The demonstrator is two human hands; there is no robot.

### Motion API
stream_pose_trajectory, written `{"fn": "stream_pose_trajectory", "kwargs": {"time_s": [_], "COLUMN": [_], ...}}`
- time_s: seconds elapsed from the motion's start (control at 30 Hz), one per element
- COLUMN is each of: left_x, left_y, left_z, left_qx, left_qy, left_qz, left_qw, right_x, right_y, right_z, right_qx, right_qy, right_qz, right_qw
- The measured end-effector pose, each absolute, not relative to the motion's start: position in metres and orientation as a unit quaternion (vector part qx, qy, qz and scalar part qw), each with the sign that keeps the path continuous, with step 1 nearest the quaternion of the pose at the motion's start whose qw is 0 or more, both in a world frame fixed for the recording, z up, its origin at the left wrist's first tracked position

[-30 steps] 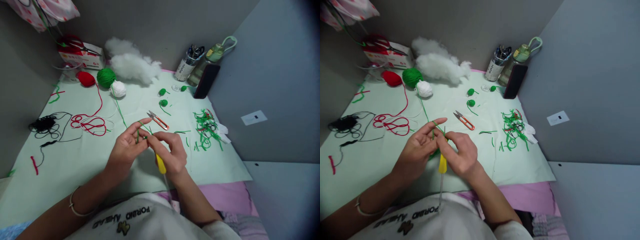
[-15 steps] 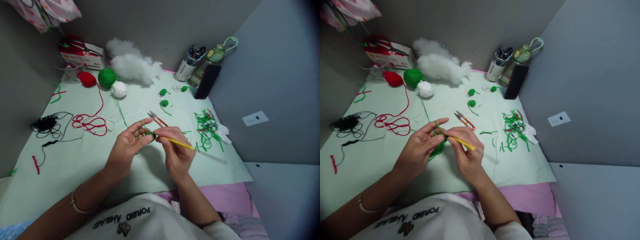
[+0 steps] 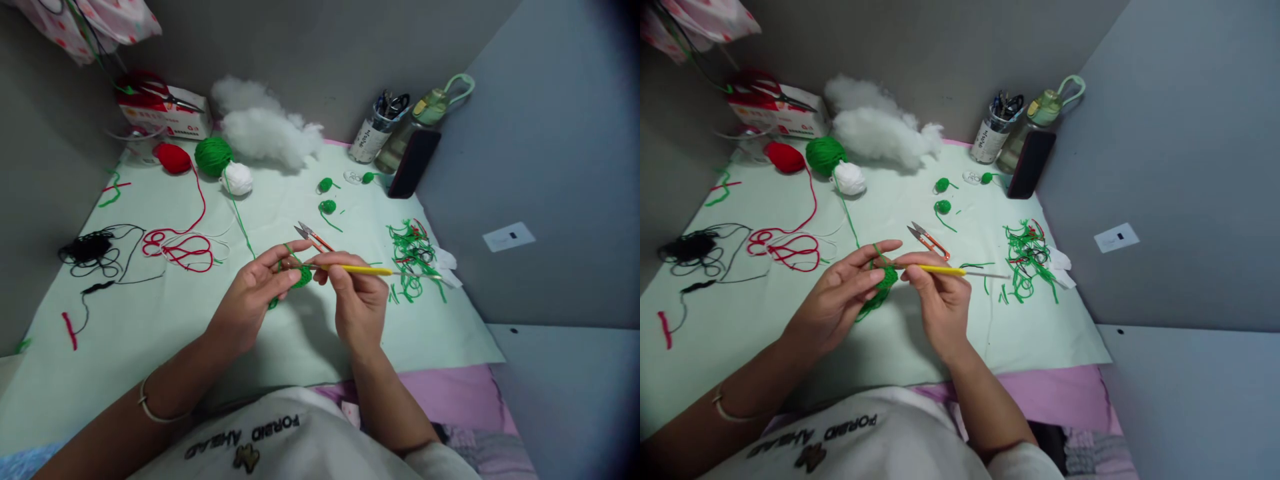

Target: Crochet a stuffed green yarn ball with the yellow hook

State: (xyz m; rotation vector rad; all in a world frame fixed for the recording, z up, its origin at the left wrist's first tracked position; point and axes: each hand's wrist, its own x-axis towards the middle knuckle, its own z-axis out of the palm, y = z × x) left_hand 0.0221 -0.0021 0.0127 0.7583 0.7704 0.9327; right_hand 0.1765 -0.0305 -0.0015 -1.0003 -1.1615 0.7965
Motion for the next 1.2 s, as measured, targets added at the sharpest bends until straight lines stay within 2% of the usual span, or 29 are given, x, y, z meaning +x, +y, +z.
{"fn": "stream_pose_trajectory", "kwargs": {"time_s": [0.13, 0.27, 0.43, 0.57, 0.7, 0.83, 1.03, 1.13, 1.2], "left_x": [0.019, 0.015, 0.015, 0.017, 0.015, 0.013, 0.019, 0.021, 0.021], "left_y": [-0.003, -0.003, -0.005, -0.007, -0.008, -0.007, -0.008, -0.007, -0.005], "left_z": [0.010, 0.011, 0.009, 0.008, 0.009, 0.008, 0.013, 0.016, 0.016], "left_qx": [0.372, 0.381, 0.412, 0.423, 0.410, 0.418, 0.411, 0.351, 0.304], "left_qy": [0.368, 0.373, 0.400, 0.419, 0.396, 0.394, 0.402, 0.371, 0.348], "left_qz": [0.420, 0.425, 0.442, 0.466, 0.453, 0.444, 0.463, 0.454, 0.419], "left_qw": [0.742, 0.731, 0.689, 0.655, 0.685, 0.688, 0.675, 0.730, 0.782], "right_x": [0.180, 0.181, 0.178, 0.175, 0.176, 0.178, 0.177, 0.177, 0.178], "right_y": [-0.028, -0.030, -0.040, -0.044, -0.043, -0.042, -0.042, -0.044, -0.043], "right_z": [-0.004, 0.000, 0.003, 0.001, 0.001, 0.002, -0.001, -0.002, -0.002], "right_qx": [-0.435, -0.431, -0.461, -0.424, -0.451, -0.467, -0.438, -0.439, -0.443], "right_qy": [-0.471, -0.500, -0.612, -0.695, -0.634, -0.612, -0.672, -0.731, -0.731], "right_qz": [0.398, 0.373, 0.219, 0.086, 0.148, 0.184, 0.091, -0.003, -0.018], "right_qw": [0.656, 0.652, 0.604, 0.574, 0.610, 0.612, 0.591, 0.522, 0.519]}}
